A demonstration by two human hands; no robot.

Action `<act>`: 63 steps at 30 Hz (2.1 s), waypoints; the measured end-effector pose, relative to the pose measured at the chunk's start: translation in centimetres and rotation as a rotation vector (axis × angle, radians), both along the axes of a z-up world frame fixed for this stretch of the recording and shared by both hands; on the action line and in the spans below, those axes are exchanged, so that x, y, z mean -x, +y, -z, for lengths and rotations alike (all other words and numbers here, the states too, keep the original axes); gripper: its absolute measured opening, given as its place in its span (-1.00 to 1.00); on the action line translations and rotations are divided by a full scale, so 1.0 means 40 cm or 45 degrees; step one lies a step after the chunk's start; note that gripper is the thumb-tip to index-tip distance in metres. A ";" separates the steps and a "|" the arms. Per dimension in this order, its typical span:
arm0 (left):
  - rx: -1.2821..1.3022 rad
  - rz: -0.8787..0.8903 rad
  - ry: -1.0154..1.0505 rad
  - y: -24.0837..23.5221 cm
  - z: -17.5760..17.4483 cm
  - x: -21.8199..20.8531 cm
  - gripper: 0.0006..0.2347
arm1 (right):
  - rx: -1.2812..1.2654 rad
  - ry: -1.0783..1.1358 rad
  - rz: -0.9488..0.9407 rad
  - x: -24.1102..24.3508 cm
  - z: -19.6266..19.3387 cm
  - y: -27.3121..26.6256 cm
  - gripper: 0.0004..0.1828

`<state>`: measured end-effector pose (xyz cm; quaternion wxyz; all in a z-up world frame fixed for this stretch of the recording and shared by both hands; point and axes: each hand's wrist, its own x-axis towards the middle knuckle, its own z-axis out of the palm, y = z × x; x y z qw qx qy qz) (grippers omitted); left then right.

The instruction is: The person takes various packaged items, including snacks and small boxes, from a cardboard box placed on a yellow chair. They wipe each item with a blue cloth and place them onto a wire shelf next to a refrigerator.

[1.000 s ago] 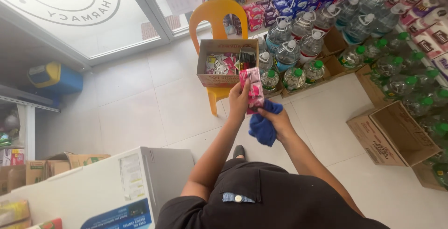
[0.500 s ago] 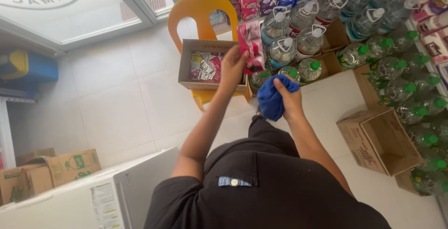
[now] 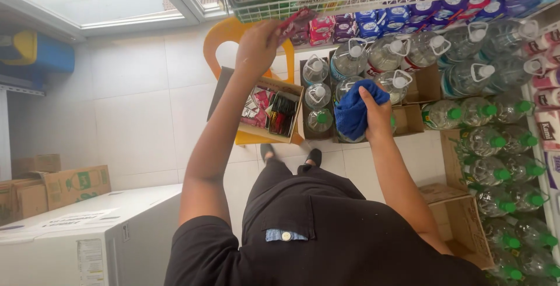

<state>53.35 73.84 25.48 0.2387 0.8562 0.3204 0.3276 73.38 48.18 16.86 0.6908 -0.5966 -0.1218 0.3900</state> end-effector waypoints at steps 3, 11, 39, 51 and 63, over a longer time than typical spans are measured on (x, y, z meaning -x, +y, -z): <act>-0.114 0.018 -0.004 0.082 -0.033 -0.062 -0.82 | 0.041 -0.014 0.008 -0.039 -0.008 0.069 -0.72; -0.356 -0.003 0.091 0.347 0.001 -0.284 -0.74 | -0.018 -0.057 0.125 -0.088 -0.065 0.211 -0.72; -0.112 0.464 0.160 0.400 0.247 -0.318 -0.67 | -0.112 -0.085 0.253 0.017 0.054 0.489 -0.63; 0.454 -0.121 -0.106 0.020 0.402 0.176 -0.81 | -0.278 0.332 0.002 0.082 0.076 0.374 -0.80; 0.233 -0.476 0.435 -0.212 0.972 0.492 -0.82 | 0.140 0.198 -0.200 0.263 0.356 0.261 -0.53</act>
